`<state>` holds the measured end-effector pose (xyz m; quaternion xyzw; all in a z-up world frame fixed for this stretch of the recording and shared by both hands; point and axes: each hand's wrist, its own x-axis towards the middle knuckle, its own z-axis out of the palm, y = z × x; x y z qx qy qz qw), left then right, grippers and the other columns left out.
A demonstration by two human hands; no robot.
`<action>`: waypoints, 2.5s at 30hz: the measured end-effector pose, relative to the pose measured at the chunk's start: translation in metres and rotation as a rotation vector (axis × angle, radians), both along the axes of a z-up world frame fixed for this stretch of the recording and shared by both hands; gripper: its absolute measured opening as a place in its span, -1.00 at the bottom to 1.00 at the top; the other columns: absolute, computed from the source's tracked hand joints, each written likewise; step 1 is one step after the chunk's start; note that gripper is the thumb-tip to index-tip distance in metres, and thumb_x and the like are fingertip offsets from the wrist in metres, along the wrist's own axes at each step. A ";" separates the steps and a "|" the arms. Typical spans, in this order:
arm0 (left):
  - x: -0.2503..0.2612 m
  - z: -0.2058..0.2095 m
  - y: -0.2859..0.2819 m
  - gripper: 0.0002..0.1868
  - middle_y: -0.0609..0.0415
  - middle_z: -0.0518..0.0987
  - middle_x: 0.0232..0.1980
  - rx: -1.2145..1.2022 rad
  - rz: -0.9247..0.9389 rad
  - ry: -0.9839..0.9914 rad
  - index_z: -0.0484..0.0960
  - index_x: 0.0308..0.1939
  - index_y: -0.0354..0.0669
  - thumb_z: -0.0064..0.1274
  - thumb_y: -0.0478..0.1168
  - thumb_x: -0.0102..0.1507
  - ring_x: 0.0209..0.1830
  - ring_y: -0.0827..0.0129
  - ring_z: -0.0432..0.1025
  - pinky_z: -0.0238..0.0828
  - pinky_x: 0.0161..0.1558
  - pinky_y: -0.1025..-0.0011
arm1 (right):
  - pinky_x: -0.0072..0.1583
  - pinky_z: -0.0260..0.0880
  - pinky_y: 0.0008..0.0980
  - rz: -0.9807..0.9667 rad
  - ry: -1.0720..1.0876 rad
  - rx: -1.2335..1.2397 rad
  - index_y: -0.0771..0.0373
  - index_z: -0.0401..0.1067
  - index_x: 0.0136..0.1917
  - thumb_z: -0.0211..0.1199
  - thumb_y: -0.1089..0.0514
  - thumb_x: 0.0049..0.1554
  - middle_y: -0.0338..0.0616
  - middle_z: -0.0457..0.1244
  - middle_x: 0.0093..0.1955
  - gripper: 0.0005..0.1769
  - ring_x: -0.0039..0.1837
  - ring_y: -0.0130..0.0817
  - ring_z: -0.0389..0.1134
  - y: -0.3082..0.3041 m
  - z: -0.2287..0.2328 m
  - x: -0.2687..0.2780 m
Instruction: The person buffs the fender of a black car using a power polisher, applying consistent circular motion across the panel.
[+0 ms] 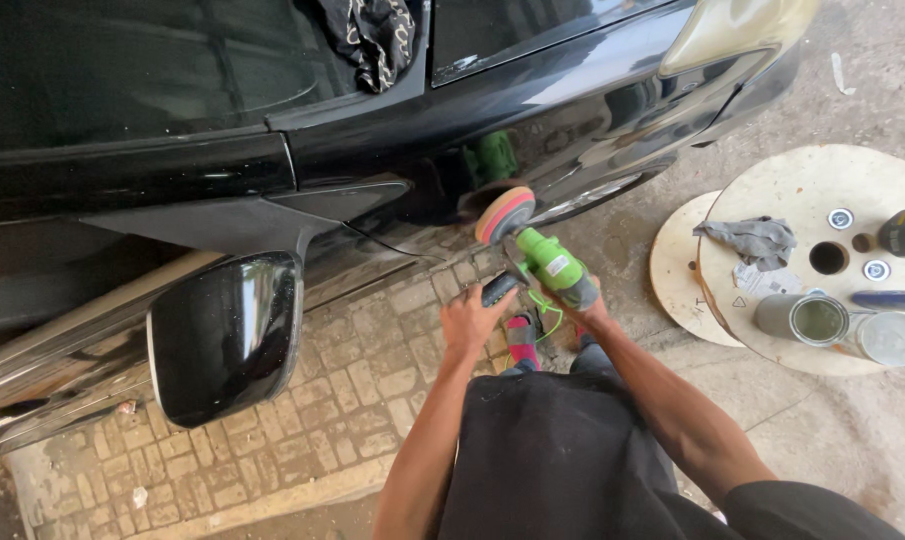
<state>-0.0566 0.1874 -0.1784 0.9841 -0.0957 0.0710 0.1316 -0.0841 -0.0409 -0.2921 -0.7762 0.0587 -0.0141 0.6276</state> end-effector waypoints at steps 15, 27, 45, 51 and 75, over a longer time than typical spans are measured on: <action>-0.039 -0.012 0.065 -0.34 -0.15 0.67 -0.39 -0.094 0.178 0.096 0.68 -0.33 -0.19 0.20 0.40 0.13 -0.44 -0.09 0.57 0.50 -0.33 0.04 | 0.09 0.43 -0.18 0.242 -0.226 -0.350 0.21 0.52 0.12 0.44 0.00 -0.03 0.07 0.42 0.05 -0.53 0.09 0.09 0.44 0.047 -0.021 0.005; -0.014 -0.035 0.045 -0.24 -0.22 0.63 -0.49 0.014 0.045 0.289 0.68 -0.19 -0.25 0.06 0.47 0.18 -0.48 -0.12 0.57 0.51 -0.32 0.06 | -0.02 0.47 -0.16 0.198 0.009 -0.381 0.07 0.59 0.02 0.42 -0.09 0.08 -0.09 0.45 -0.07 -0.69 -0.02 -0.15 0.50 0.028 -0.043 -0.006; -0.007 -0.028 0.065 -0.39 -0.19 0.65 -0.44 0.064 -0.053 0.313 0.60 -0.13 -0.23 0.13 0.30 0.25 -0.41 -0.07 0.60 0.54 -0.34 0.07 | 0.11 0.44 -0.06 0.231 -0.160 -0.486 0.16 0.43 0.24 0.42 0.08 -0.05 0.01 0.37 0.18 -0.42 0.12 0.11 0.42 0.034 0.013 -0.002; -0.020 -0.033 0.055 -0.45 -0.21 0.67 -0.34 -0.004 0.084 0.406 0.53 0.01 -0.22 0.23 0.14 0.19 -0.31 -0.11 0.60 0.53 -0.27 0.02 | 0.04 0.42 0.00 0.288 -0.073 -0.551 0.18 0.43 0.20 0.42 0.06 -0.09 0.05 0.35 0.21 -0.42 0.08 0.21 0.39 0.019 0.022 0.013; -0.009 0.007 0.013 -0.55 -0.19 0.68 -0.24 0.132 0.071 0.448 0.58 -0.08 -0.21 0.25 0.06 0.19 -0.24 -0.07 0.61 0.53 -0.24 0.06 | -0.03 0.44 -0.19 0.230 -0.185 -0.357 0.17 0.59 -0.02 0.51 0.01 -0.05 0.07 0.44 -0.09 -0.64 -0.04 0.08 0.46 -0.004 0.010 0.011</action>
